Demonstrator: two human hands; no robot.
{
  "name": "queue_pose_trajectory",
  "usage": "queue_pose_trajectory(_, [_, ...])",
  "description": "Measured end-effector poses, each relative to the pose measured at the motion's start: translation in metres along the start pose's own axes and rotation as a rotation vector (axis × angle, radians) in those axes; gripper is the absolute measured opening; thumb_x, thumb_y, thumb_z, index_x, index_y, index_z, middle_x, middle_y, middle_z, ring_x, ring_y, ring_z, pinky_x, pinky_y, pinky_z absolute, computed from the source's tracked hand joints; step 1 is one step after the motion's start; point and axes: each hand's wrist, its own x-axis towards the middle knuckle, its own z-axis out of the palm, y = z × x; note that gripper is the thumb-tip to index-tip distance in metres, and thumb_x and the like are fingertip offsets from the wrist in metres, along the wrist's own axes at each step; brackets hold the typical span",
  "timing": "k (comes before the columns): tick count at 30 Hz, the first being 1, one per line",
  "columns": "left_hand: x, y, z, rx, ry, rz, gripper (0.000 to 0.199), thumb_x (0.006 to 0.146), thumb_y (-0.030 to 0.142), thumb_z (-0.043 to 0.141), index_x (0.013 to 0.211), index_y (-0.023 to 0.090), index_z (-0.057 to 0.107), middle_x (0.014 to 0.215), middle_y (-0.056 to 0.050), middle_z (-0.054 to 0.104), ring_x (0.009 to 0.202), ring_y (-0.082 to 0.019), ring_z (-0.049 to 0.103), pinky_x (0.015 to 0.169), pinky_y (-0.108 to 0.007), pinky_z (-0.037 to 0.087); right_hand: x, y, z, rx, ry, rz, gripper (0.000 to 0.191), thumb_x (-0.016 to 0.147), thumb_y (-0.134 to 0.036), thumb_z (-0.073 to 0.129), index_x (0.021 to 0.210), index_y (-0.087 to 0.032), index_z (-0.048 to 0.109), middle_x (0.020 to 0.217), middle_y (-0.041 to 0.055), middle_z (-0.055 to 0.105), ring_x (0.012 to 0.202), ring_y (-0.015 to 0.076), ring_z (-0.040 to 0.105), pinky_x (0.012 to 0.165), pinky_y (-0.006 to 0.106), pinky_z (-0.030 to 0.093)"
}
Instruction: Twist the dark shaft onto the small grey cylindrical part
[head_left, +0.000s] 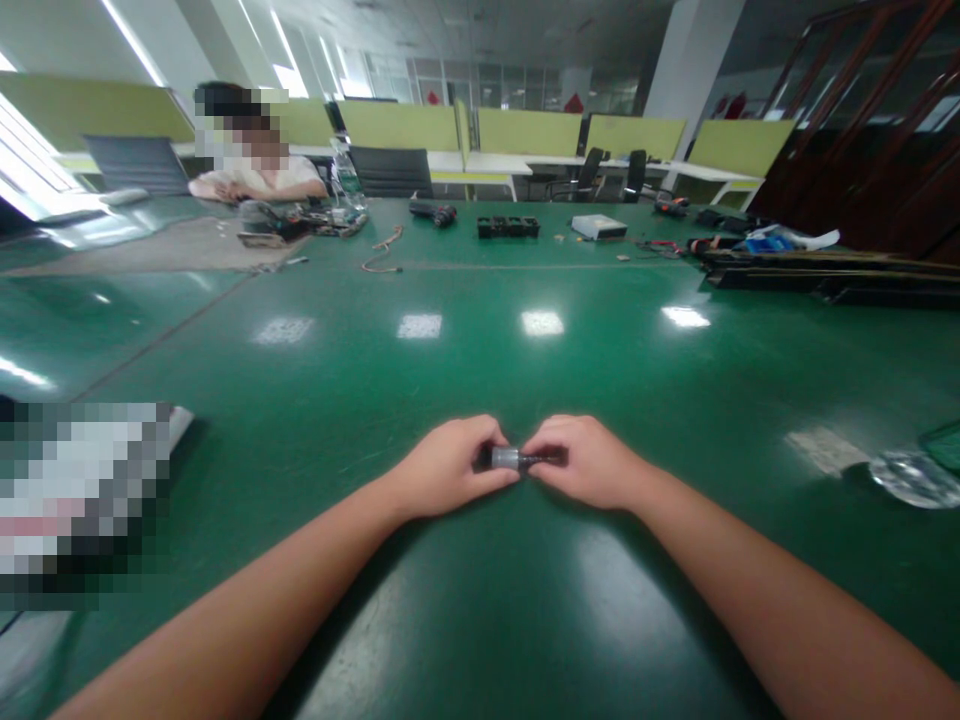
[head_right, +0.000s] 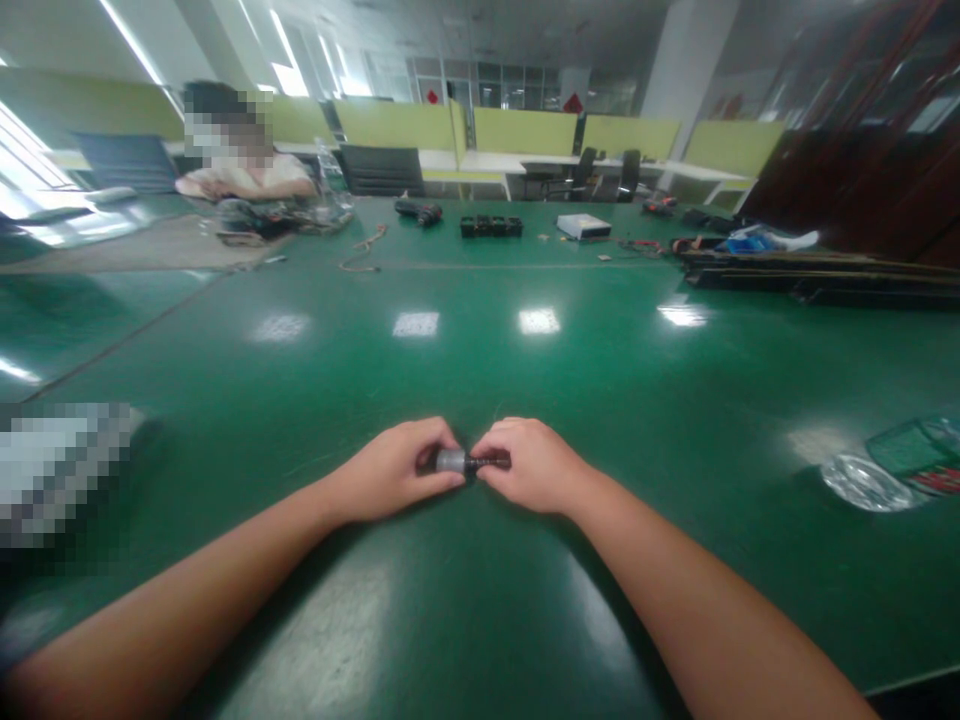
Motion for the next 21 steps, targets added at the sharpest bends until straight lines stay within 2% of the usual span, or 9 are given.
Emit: queue_pose_trajectory(21, [-0.0009, -0.0001, -0.0008, -0.006, -0.002, 0.003, 0.025, 0.084, 0.044, 0.068, 0.093, 0.02, 0.064, 0.085, -0.001, 0.066, 0.073, -0.017, 0.06, 0.065, -0.027, 0.04, -0.002, 0.0009, -0.0013, 0.007, -0.01, 0.011, 0.014, 0.082, -0.015, 0.069, 0.093, -0.019, 0.076, 0.087, 0.004, 0.072, 0.082, 0.0162, 0.063, 0.076, 0.027, 0.046])
